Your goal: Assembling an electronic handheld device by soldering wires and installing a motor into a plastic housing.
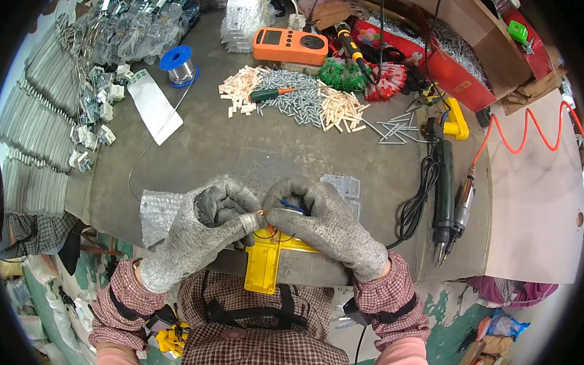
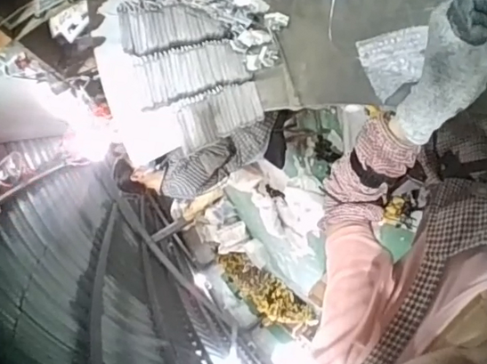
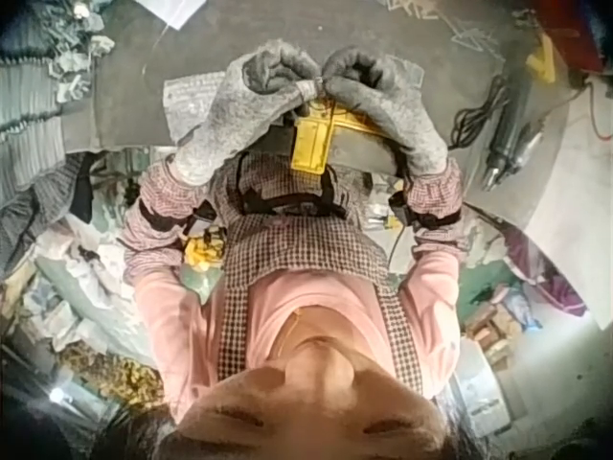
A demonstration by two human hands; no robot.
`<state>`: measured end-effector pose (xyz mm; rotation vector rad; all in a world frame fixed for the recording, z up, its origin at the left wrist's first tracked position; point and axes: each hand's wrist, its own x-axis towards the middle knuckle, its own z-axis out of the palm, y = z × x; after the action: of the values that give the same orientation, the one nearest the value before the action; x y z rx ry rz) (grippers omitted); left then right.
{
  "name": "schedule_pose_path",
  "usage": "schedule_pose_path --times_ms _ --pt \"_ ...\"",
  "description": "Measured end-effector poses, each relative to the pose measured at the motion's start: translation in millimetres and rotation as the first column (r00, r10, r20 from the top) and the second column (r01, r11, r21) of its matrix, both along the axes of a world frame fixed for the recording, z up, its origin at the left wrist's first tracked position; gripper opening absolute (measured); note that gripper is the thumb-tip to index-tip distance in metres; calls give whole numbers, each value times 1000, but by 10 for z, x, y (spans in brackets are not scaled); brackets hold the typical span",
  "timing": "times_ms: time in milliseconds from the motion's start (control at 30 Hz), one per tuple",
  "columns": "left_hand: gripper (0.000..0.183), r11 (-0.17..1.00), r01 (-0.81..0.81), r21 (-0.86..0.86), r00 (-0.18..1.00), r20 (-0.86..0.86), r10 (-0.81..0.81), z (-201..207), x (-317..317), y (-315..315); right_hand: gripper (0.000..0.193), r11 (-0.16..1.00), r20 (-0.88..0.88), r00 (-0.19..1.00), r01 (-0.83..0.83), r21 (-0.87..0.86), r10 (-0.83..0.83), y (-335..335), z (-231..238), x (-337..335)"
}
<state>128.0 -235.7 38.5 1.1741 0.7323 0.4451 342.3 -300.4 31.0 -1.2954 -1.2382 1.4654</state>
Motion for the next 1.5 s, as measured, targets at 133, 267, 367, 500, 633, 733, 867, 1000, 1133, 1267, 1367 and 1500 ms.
schedule_pose_path --times_ms 133,267,367,500,633,733,867,1000,1133,1267,1367,1500 --pt "18 999 -3 -45 1000 -29 1 26 -7 -5 17 998 12 1000 -7 69 7 1 10 -11" --pt "17 999 10 47 999 -35 -8 23 4 -7 15 969 309 950 -40 242 -38 -33 66 -43" --pt "14 996 19 84 998 51 -23 9 24 -40 14 908 440 889 -74 412 -128 -51 70 -60" --pt "18 870 47 491 998 -51 -25 34 22 -85 13 979 341 937 3 204 -74 -62 7 -77" --pt "24 981 -65 180 974 224 23 -8 62 -89 13 864 494 861 -153 479 -121 -57 27 -85" --pt "29 999 18 40 993 118 -22 -61 76 7 14 818 461 878 -167 551 -131 -34 19 -73" --pt "42 261 275 925 960 -251 -120 -66 -37 39 16 966 330 942 -22 258 -66 -62 -6 -84" --pt "40 986 118 117 989 79 -128 -34 36 -11 16 791 496 858 -210 574 -132 -50 47 -51" --pt "28 538 2 843 999 -27 40 -117 124 -110 19 933 618 759 -41 357 -203 -123 158 -138" --pt "32 872 -15 488 1000 -9 22 -175 141 -145 22 859 620 717 -57 509 -320 -116 207 -216" --pt "46 924 -67 377 996 -33 85 -103 161 -150 23 814 689 667 -212 541 -284 -195 211 -146" --pt "41 750 9 661 990 -114 88 -68 173 -156 28 894 734 661 -221 390 -157 -137 273 -99"
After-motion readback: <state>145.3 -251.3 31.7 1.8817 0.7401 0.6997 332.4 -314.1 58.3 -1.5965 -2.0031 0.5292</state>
